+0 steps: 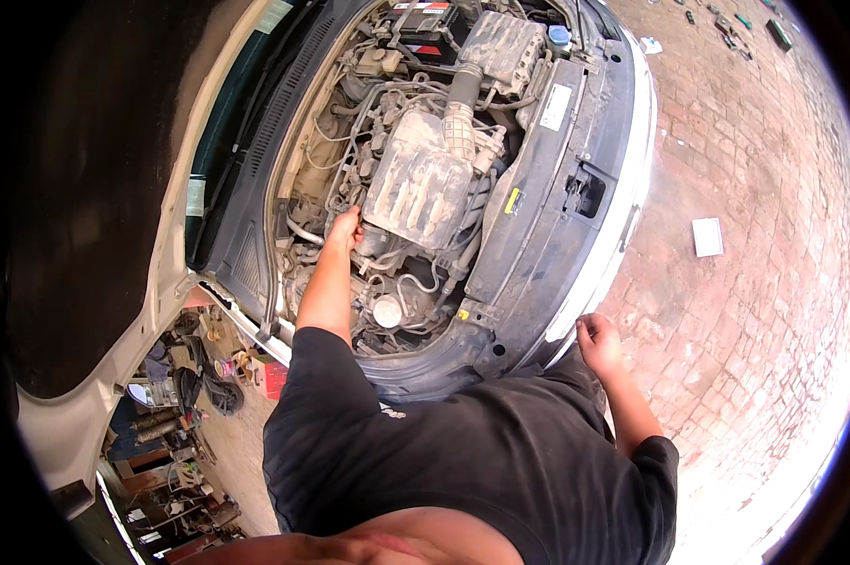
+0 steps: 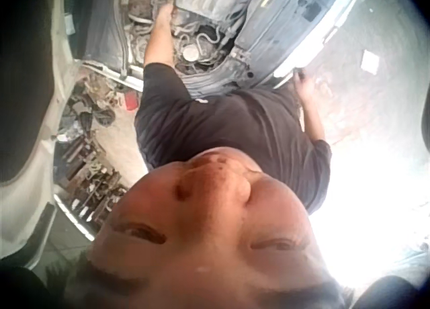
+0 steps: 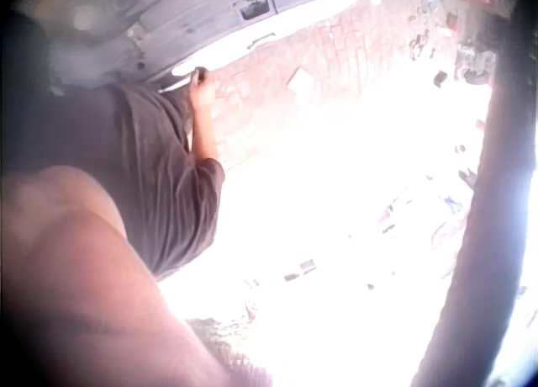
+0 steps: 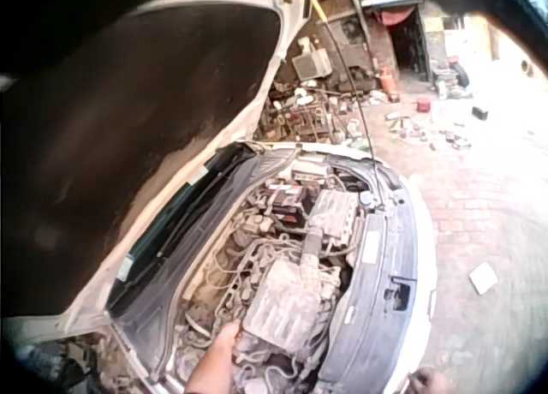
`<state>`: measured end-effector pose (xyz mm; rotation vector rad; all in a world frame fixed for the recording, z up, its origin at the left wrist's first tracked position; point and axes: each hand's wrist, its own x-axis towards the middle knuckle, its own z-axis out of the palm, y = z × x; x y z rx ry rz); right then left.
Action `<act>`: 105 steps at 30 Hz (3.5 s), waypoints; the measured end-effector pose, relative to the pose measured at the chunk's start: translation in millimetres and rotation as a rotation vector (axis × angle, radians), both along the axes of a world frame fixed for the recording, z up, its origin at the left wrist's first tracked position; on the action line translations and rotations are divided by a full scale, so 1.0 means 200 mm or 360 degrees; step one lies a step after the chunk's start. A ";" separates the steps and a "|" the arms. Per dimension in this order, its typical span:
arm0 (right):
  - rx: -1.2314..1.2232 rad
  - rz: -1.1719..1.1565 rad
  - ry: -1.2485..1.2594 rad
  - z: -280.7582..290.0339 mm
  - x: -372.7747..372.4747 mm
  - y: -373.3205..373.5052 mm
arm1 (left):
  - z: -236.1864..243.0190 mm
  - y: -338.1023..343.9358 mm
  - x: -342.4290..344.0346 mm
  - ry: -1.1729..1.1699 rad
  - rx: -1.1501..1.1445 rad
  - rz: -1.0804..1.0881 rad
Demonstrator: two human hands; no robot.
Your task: The person operates a hydraulic car lift to raise a white sedan. They then walk to the front of the vehicle, pick up a container of used oil, and pour it into the engine compartment. Finally, they use a dipstick to check the oil level.
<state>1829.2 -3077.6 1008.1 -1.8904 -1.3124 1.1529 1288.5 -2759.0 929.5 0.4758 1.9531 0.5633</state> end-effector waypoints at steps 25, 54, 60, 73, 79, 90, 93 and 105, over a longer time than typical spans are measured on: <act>0.0080 0.0410 0.0011 0.19 -0.25 0.00 | 2.17 -0.82 -0.24 0.0000 0.1110 -0.0009; 0.0025 0.0658 0.0691 0.09 1.59 -0.05 | 1.70 -1.64 2.05 -0.1334 0.2077 0.0356; 0.0127 0.0416 0.1110 0.29 1.91 0.34 | 1.21 -1.12 3.02 -0.1521 0.1679 -0.0001; 0.0507 -0.0747 0.1561 0.49 2.89 1.86 | 0.76 0.44 4.76 -0.0648 0.2102 -0.2044; 0.0473 -0.1016 0.1318 0.27 3.49 2.48 | 0.66 1.08 5.29 -0.0444 0.1886 -0.2694; -0.0055 -0.0834 0.1465 -0.16 3.66 4.19 | 0.38 2.56 5.51 0.0098 0.1286 -0.2601; -0.0251 -0.0582 0.1433 -0.14 3.51 4.71 | 0.44 2.95 5.46 0.0213 0.1224 -0.2294; -0.0255 -0.0353 0.0953 -0.28 3.32 6.51 | 0.29 4.78 5.18 0.0116 0.1337 -0.2135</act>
